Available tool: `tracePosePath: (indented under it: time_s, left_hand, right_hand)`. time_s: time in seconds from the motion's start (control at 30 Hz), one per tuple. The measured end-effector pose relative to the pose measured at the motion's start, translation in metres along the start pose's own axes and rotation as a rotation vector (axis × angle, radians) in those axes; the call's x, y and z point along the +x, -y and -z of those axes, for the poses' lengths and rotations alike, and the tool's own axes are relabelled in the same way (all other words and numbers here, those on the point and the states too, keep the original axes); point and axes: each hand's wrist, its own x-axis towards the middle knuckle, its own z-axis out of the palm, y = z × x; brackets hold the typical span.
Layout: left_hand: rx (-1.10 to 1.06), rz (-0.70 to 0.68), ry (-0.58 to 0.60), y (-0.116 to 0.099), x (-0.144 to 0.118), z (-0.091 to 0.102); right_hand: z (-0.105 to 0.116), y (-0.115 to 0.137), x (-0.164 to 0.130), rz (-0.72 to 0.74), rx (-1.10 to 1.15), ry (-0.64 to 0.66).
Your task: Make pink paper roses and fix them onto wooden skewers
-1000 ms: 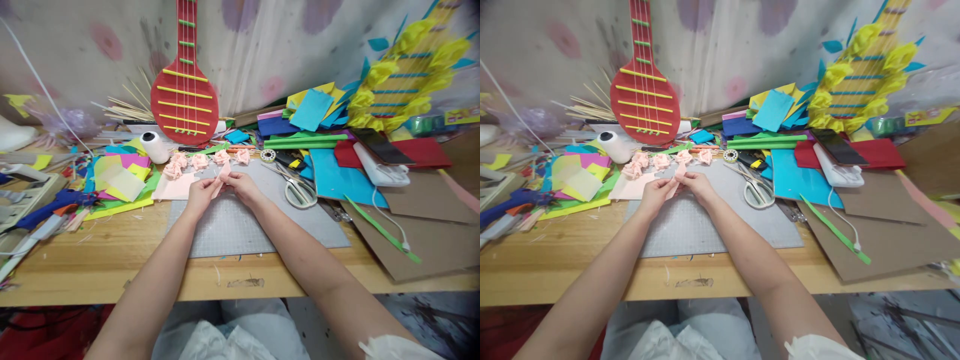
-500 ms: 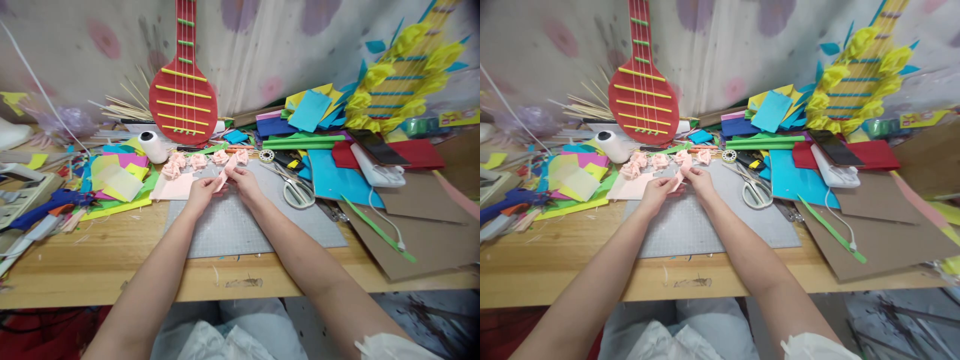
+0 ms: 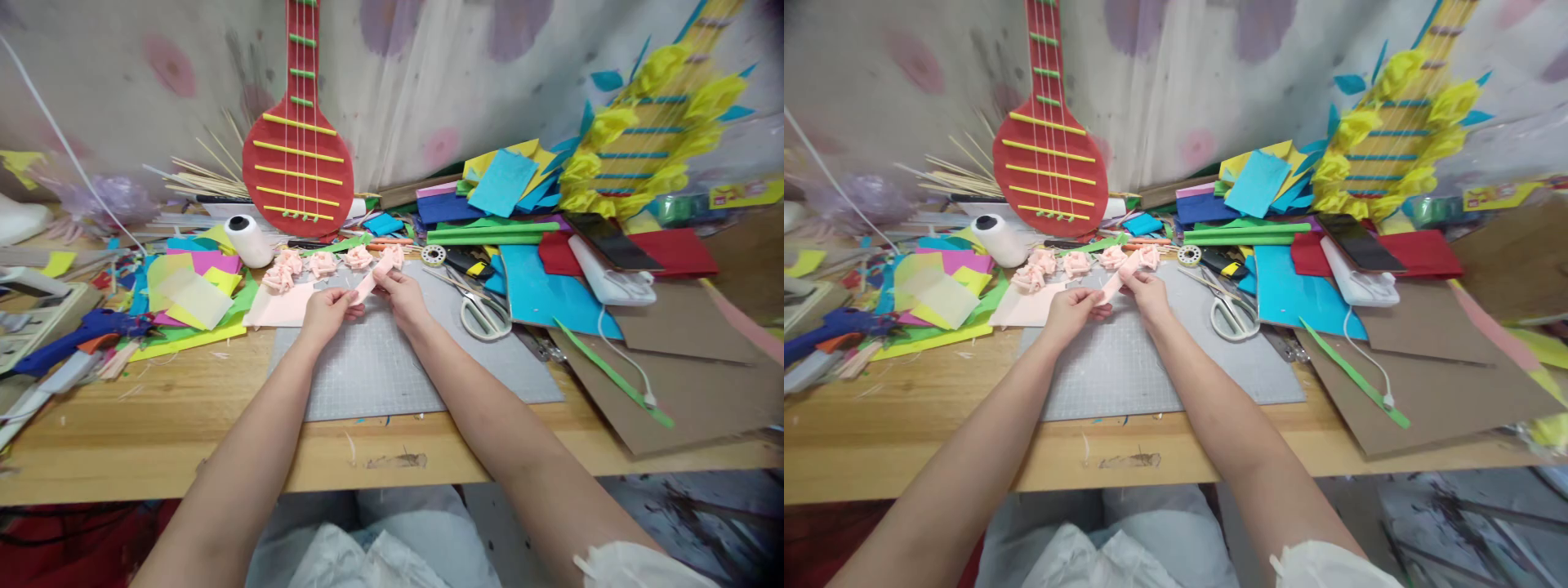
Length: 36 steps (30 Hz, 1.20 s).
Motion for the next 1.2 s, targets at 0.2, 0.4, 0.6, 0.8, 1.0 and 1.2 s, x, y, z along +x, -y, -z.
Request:
tracePosePath:
  time_s: [0.2,0.4,0.6,0.8,1.0,1.2]
  left_hand:
    - [0.023,-0.055,0.034,-0.003,-0.004,0.001]
    - [0.220,-0.071,0.015,-0.004,-0.008,0.004]
    - [0.670,-0.201,-0.019,-0.014,-0.012,0.009]
    - [0.897,-0.272,-0.038,-0.019,-0.014,0.010]
    - [0.823,-0.260,-0.159,-0.018,-0.016,0.012]
    - [0.575,-0.306,-0.127,-0.010,-0.016,0.002]
  right_hand:
    - [0.003,0.000,0.002,0.006,-0.013,-0.009]
    - [0.004,0.000,0.002,0.001,-0.043,-0.017]
    - [0.004,0.000,0.003,-0.002,-0.031,-0.024]
    - [0.005,-0.002,0.003,-0.026,-0.029,-0.003]
    - [0.008,0.003,0.001,-0.002,-0.023,-0.011]
    - [-0.004,0.001,-0.009,-0.014,-0.117,0.138]
